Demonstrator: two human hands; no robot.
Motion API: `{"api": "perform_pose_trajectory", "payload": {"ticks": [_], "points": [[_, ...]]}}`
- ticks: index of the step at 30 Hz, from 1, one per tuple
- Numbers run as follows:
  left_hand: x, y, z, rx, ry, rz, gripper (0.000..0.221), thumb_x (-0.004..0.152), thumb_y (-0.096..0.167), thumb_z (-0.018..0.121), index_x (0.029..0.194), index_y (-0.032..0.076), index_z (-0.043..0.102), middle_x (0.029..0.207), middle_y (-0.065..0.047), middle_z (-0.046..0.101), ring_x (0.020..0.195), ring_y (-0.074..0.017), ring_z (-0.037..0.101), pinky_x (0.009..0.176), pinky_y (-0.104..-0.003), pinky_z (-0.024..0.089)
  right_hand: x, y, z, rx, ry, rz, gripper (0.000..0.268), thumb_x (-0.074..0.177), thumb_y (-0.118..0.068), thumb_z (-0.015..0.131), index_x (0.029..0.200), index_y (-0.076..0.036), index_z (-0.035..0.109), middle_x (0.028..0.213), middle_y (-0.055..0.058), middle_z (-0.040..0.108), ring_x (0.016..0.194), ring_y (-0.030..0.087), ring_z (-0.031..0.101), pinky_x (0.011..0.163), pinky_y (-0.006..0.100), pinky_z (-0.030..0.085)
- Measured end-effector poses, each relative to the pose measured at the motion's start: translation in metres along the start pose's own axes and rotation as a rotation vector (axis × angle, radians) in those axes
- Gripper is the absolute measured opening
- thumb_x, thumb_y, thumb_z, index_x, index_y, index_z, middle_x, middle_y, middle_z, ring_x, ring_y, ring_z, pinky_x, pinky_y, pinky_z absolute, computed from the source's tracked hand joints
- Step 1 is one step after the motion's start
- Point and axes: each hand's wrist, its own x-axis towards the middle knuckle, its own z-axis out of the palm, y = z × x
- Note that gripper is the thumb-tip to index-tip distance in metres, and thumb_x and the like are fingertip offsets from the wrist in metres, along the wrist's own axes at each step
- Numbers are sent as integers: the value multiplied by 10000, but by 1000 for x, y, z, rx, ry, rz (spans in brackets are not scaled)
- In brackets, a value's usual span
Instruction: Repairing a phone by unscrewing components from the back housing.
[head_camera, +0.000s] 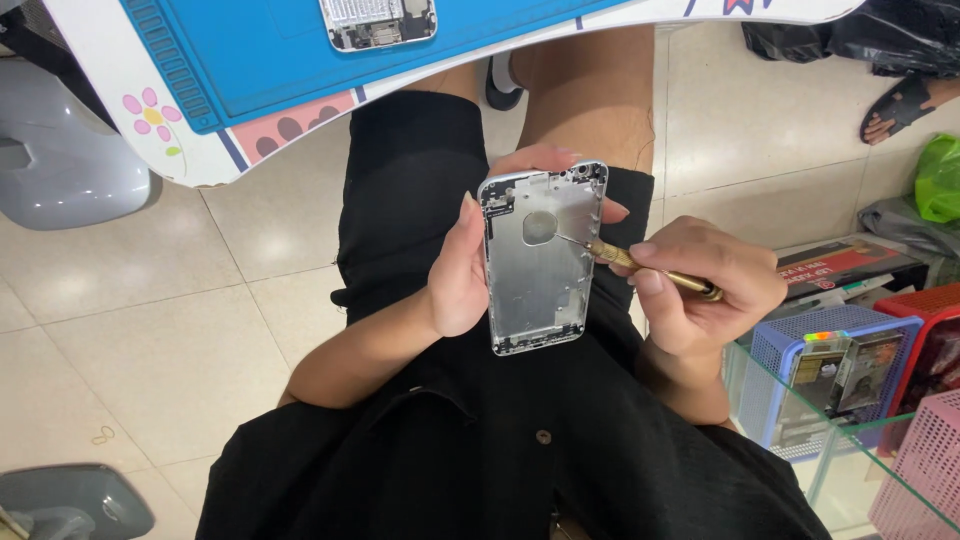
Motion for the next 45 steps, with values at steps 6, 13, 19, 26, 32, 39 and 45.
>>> {"api": "perform_pose_trajectory", "payload": {"ticks": [6,13,19,26,32,39,45], "points": [[6,-2,-2,-14,9,17,650,1158,572,270,1541,54,361,1393,-291,581,1306,-303,630,1072,-430,572,7,10,-8,-78,-71,-31,90,956,-41,722,987,39,695,811,130,705,650,179,660,624,233,509],[5,-2,-5,-34,25,19,613,1149,572,325,1526,90,321,1423,-305,549,1189,-331,679,1009,-439,586,18,17,-5,3,-88,-149,138,881,-66,777,919,39,696,772,113,670,610,194,648,607,268,502],[5,-2,-4,-11,71,32,617,1130,588,338,1476,78,337,1380,-278,523,1154,-312,655,1011,-436,557,31,2,17,133,-38,-95,236,951,-213,746,917,15,698,739,87,666,590,169,645,581,254,506],[14,5,-19,33,145,83,630,1124,622,278,1447,86,346,1351,-286,567,1134,-383,684,999,-487,580,71,54,11,-111,-11,-76,108,1031,-64,755,1109,9,736,922,135,738,797,210,718,704,257,537],[27,-7,-39,-6,214,34,638,1113,614,271,1467,93,372,1329,-301,577,1090,-412,682,967,-510,568,136,94,24,-447,-56,-293,244,1001,38,845,1214,-43,760,1092,95,775,989,226,698,828,283,529],[30,-5,-48,-49,241,75,636,1109,605,285,1482,98,374,1340,-293,572,1124,-397,668,1009,-512,562,175,87,33,-615,-166,-398,247,977,21,803,1198,-69,740,1115,60,744,1076,248,641,953,373,442],[29,-6,-50,-22,221,105,670,1116,614,292,1499,71,375,1333,-277,578,1192,-349,643,1028,-498,558,181,87,39,-719,-186,-448,178,983,-34,817,1140,-87,750,1158,81,662,1113,276,576,990,422,349]]}}
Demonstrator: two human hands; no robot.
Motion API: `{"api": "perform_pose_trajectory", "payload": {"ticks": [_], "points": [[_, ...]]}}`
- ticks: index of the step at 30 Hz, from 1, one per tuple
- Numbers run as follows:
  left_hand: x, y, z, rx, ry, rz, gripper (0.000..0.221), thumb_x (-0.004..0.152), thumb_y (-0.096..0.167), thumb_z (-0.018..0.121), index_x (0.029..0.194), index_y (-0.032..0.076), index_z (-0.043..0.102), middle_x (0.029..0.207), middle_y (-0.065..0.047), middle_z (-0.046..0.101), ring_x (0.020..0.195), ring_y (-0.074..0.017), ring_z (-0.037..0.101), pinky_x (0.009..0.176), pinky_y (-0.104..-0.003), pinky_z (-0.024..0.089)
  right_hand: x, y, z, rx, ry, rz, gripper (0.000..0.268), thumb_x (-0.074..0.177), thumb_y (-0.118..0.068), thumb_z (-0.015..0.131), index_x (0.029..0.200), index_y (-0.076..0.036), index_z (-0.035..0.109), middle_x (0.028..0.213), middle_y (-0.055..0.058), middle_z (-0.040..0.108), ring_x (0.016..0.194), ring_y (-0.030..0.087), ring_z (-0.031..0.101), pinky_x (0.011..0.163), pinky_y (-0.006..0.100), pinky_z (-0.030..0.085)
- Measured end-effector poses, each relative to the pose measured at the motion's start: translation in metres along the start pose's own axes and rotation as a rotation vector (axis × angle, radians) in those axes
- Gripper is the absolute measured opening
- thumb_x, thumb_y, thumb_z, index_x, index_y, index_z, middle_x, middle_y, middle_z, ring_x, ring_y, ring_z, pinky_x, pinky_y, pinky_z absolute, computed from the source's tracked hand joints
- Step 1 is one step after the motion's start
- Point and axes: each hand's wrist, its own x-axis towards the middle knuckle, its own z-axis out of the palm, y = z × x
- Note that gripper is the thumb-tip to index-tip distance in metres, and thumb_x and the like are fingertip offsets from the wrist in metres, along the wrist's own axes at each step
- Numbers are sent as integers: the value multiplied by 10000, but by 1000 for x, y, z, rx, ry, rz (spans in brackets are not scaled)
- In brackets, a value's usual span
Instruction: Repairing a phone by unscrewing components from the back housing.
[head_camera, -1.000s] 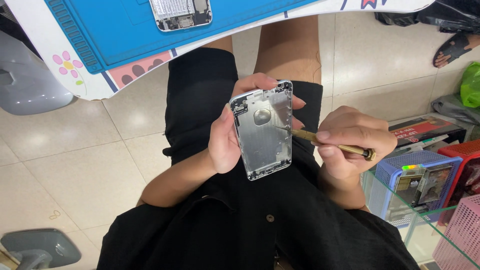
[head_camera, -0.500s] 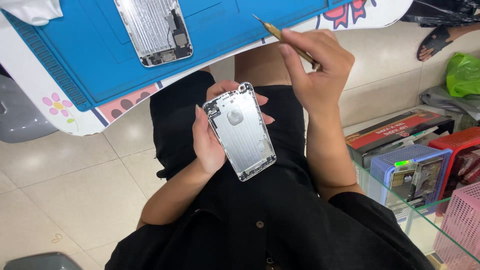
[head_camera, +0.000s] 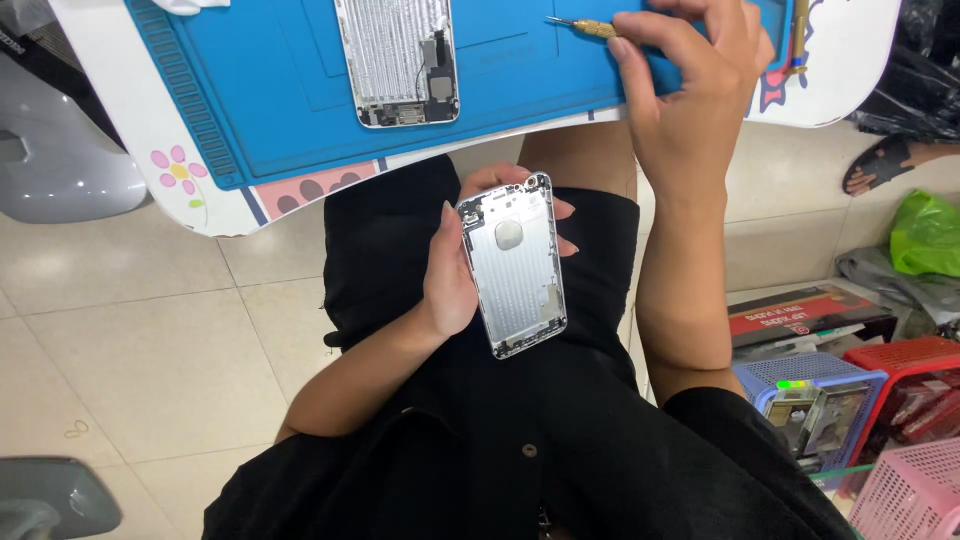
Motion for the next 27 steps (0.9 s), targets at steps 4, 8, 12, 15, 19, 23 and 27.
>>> {"api": "perform_pose_trajectory", "payload": {"ticks": [4,8,12,15,19,23,27], "points": [[-1,-1,0,1,4,33,683,1109,616,291,1492,57,375,1321,-261,577,1245,-337,621,1027,-517,571,-16,33,-16,13,57,52,170,1032,8,731,1190,-50,709,1217,101,636,1167,276,578,1027,405,411],[-6,2,0,-13,-29,53,679,1108,618,306,1503,70,378,1323,-252,574,1242,-335,620,1007,-515,579,-61,112,-34,24,261,243,199,1060,35,653,1248,-20,684,1239,101,654,1190,231,643,1068,363,504],[-10,5,-3,-52,-59,33,668,1116,619,301,1510,84,369,1332,-268,590,1119,-366,681,968,-495,582,-75,134,-40,-34,204,152,325,1025,63,619,1348,29,617,1277,133,633,1181,238,595,1049,364,481],[-14,4,0,-40,-44,30,678,1108,622,303,1514,83,364,1332,-281,590,1101,-368,686,972,-488,575,-70,129,-46,-86,179,360,317,1032,25,695,1344,-34,700,1129,102,689,910,193,586,763,313,441],[-18,5,7,-46,-63,52,668,1110,613,309,1502,76,371,1324,-282,591,1130,-364,679,966,-502,584,-61,120,-56,35,51,296,292,1016,65,668,1278,21,548,1036,85,668,843,160,606,788,296,509],[-25,4,15,-79,-69,80,654,1117,602,315,1499,75,379,1313,-287,592,1153,-364,661,977,-514,579,-61,120,-54,-32,-52,205,292,1032,90,678,1254,17,503,1046,118,687,903,193,667,829,313,542],[-36,-1,25,-44,-92,122,671,1108,615,313,1494,73,395,1310,-275,591,1192,-358,654,989,-519,581,-67,136,-51,-45,-38,209,331,1081,48,676,1313,-12,447,1076,102,679,912,190,678,886,310,593]]}}
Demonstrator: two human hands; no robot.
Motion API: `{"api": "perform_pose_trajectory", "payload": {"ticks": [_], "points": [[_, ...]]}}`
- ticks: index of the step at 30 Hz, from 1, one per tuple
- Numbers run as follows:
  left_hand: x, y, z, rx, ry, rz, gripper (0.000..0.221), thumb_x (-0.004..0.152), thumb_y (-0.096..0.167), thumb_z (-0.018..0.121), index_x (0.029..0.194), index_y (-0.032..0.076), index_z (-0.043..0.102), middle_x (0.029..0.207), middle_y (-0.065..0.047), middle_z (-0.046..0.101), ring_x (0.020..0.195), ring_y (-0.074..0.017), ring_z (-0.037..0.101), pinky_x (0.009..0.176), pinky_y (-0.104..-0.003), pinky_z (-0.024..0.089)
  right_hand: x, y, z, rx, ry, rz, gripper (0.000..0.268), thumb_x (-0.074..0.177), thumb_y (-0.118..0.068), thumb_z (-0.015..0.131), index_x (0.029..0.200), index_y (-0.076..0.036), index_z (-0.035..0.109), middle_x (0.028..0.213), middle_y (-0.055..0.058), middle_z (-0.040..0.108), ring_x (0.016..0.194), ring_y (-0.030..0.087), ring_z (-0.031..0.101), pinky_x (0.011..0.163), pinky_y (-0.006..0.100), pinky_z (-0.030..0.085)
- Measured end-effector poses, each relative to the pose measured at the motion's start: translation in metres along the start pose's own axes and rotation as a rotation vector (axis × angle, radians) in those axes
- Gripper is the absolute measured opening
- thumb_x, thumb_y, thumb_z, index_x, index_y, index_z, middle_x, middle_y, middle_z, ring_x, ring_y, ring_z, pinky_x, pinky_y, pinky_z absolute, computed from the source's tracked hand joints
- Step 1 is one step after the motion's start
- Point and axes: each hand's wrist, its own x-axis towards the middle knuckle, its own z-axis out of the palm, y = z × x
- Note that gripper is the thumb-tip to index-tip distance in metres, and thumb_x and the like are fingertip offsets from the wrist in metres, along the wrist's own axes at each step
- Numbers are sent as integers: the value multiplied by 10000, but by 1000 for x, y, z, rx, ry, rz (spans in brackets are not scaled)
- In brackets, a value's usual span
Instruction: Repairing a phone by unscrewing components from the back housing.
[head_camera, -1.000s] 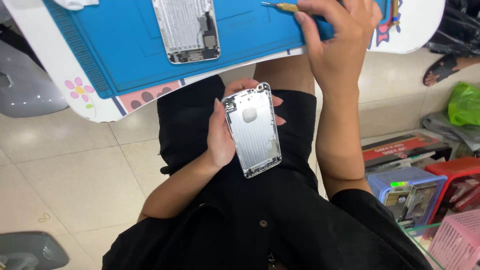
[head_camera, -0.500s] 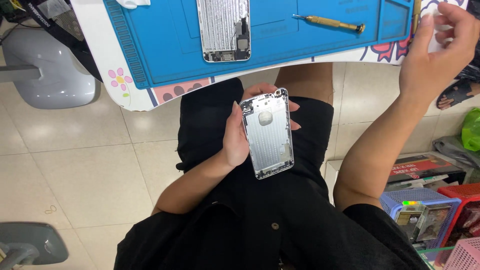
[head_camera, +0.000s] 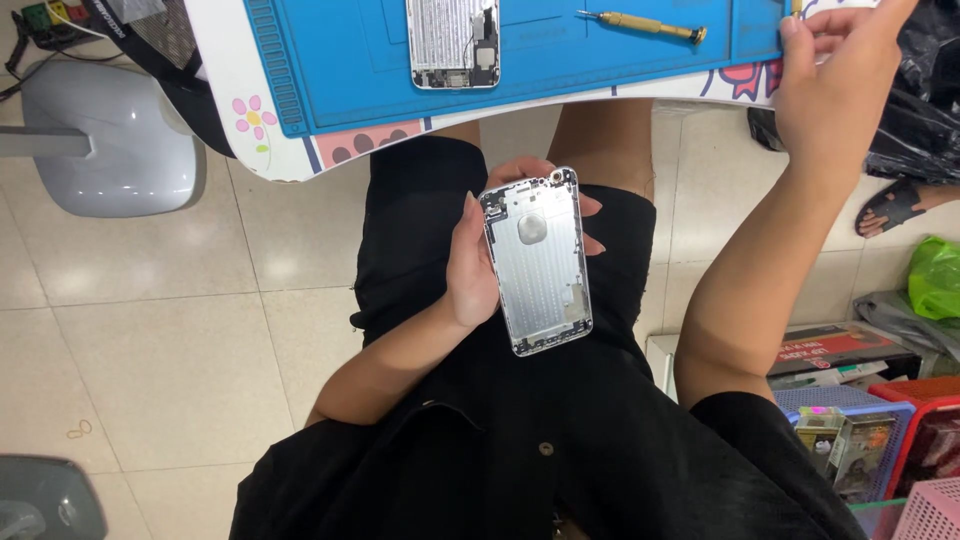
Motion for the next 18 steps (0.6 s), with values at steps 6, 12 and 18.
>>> {"api": "perform_pose_trajectory", "payload": {"ticks": [6,12,18], "points": [[-10,1,9,-31,-9,4,670,1095,607,313,1481,66,397,1307,-259,591,1220,-346,640,984,-533,585,12,-3,-4,91,17,-19,574,1011,77,632,1443,54,255,1036,143,732,924,240,764,863,360,608],[-14,-3,19,-34,-6,36,648,1110,580,292,1476,58,407,1295,-256,599,1222,-350,641,982,-540,581,11,-18,4,-190,1,65,401,1035,115,558,1370,27,355,1105,215,675,1068,395,669,964,483,512],[-18,-13,19,-6,-91,6,626,1133,576,273,1484,76,414,1353,-255,616,1206,-377,662,1011,-546,580,2,-21,0,-81,19,77,362,964,198,471,1272,22,397,1335,276,544,1246,441,567,1039,499,455]]}}
